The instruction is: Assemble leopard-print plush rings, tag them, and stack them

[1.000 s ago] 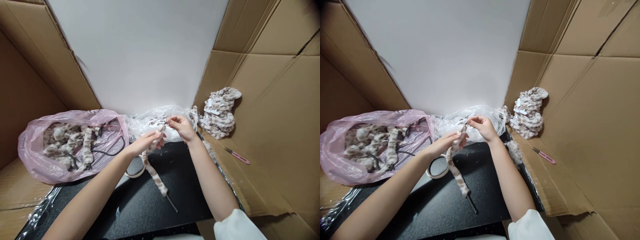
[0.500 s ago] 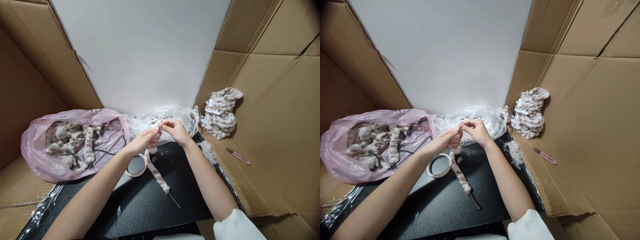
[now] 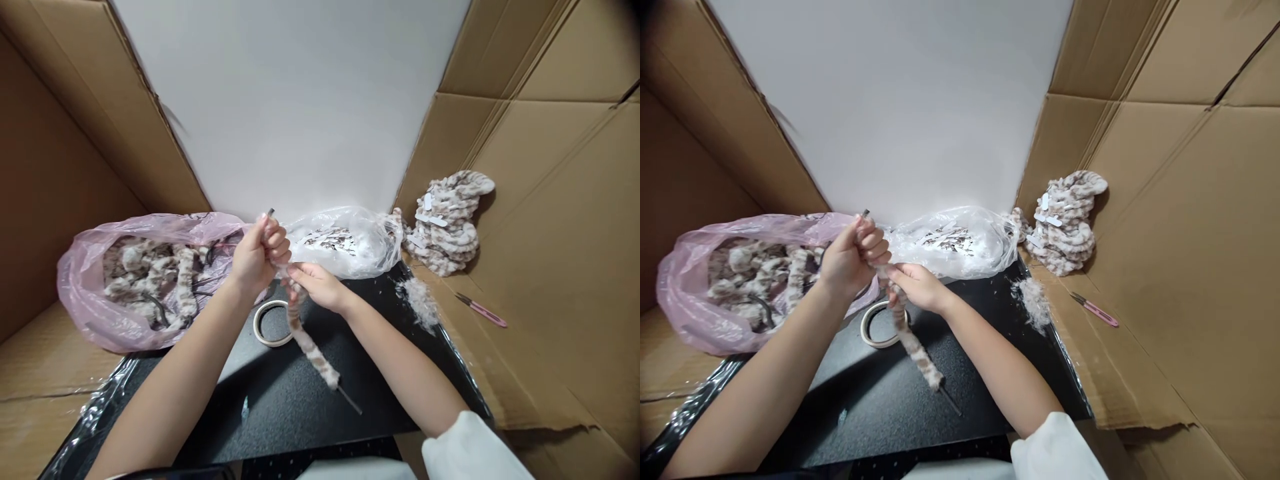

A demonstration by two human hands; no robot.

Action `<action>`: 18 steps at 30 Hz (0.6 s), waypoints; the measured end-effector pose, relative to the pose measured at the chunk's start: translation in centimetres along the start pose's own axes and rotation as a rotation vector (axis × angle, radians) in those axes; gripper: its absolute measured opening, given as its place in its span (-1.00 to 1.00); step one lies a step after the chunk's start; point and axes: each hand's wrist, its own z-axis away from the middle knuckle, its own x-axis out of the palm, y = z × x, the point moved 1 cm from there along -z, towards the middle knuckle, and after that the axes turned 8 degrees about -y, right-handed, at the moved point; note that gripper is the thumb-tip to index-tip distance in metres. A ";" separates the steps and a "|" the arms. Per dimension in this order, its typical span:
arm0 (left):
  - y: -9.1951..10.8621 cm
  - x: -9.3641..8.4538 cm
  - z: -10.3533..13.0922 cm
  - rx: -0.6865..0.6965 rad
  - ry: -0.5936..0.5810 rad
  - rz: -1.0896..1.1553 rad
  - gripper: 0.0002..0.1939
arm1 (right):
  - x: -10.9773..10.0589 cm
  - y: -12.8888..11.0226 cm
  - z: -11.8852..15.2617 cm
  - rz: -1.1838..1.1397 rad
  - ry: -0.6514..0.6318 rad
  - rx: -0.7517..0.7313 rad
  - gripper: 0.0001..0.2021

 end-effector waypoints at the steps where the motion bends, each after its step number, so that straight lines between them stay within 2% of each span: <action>1: 0.4 -0.2 0.0 0.003 0.027 0.013 -0.56 | 0.2 0.1 -0.1 -0.020 -0.032 0.013 -0.61; 5: 2.0 -1.1 -0.3 0.025 0.094 0.098 -0.56 | 0.1 -0.5 0.2 -0.057 -0.117 0.042 -0.58; 11: 5.0 -3.4 -0.2 0.173 0.185 0.212 -0.54 | -0.2 -0.8 0.7 -0.048 -0.196 0.196 -0.63; 15: 7.1 -6.3 0.2 0.271 0.274 0.200 -0.54 | -0.7 -0.9 1.2 0.032 -0.254 0.293 -0.64; 18: 8.3 -9.2 0.6 0.339 0.421 0.203 -0.56 | -1.7 -1.5 2.0 0.186 -0.270 0.382 -0.65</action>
